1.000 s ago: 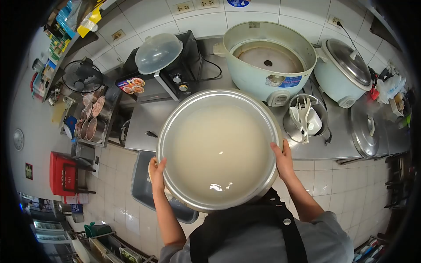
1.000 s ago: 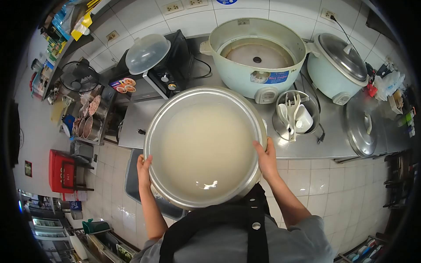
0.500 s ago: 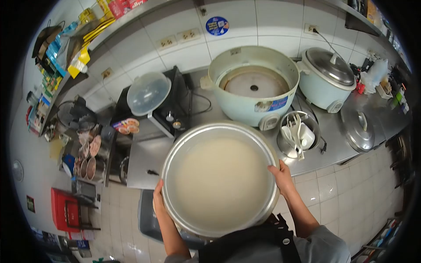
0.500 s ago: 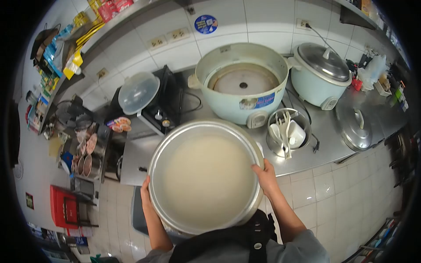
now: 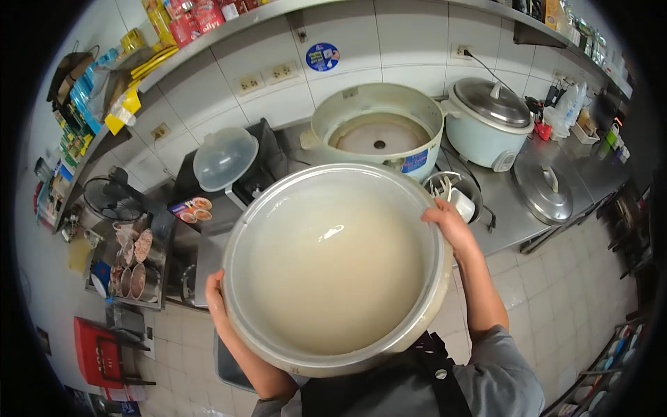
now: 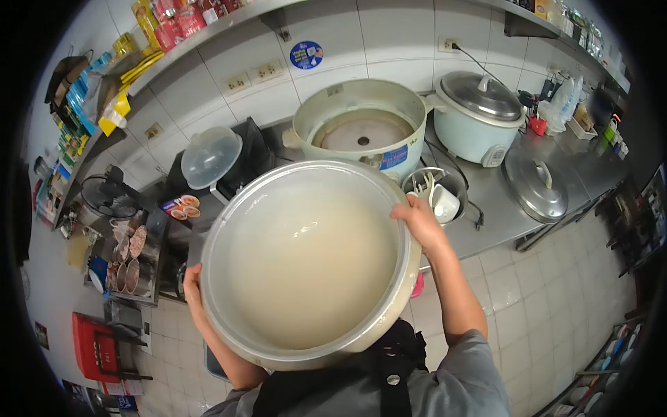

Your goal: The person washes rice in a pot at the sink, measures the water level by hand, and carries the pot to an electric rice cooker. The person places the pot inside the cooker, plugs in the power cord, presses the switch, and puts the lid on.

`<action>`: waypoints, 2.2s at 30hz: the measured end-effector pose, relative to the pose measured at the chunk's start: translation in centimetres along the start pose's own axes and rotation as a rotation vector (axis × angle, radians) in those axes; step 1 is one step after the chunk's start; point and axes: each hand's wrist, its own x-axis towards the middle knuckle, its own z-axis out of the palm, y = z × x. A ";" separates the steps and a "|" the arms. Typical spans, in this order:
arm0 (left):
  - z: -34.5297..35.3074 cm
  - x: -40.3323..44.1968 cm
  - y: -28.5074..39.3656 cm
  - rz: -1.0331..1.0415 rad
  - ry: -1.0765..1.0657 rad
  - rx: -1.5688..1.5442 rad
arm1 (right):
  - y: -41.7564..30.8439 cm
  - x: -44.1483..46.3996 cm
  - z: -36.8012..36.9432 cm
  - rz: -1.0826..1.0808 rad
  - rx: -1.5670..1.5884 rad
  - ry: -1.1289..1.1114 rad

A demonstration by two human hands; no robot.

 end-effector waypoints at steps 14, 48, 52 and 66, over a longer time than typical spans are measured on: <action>19.2 -3.7 5.8 0.668 -0.016 0.096 | -18.5 9.2 -8.7 -0.169 0.377 -0.239; 41.9 19.6 0.4 0.384 0.063 -0.077 | -19.5 37.5 -18.9 -0.179 0.138 -0.040; 41.0 21.8 0.9 0.296 0.059 -0.169 | -19.0 39.5 -19.2 -0.126 0.099 -0.093; 34.5 27.6 -4.3 0.083 0.347 0.322 | -10.2 41.4 -17.9 -0.001 0.030 -0.039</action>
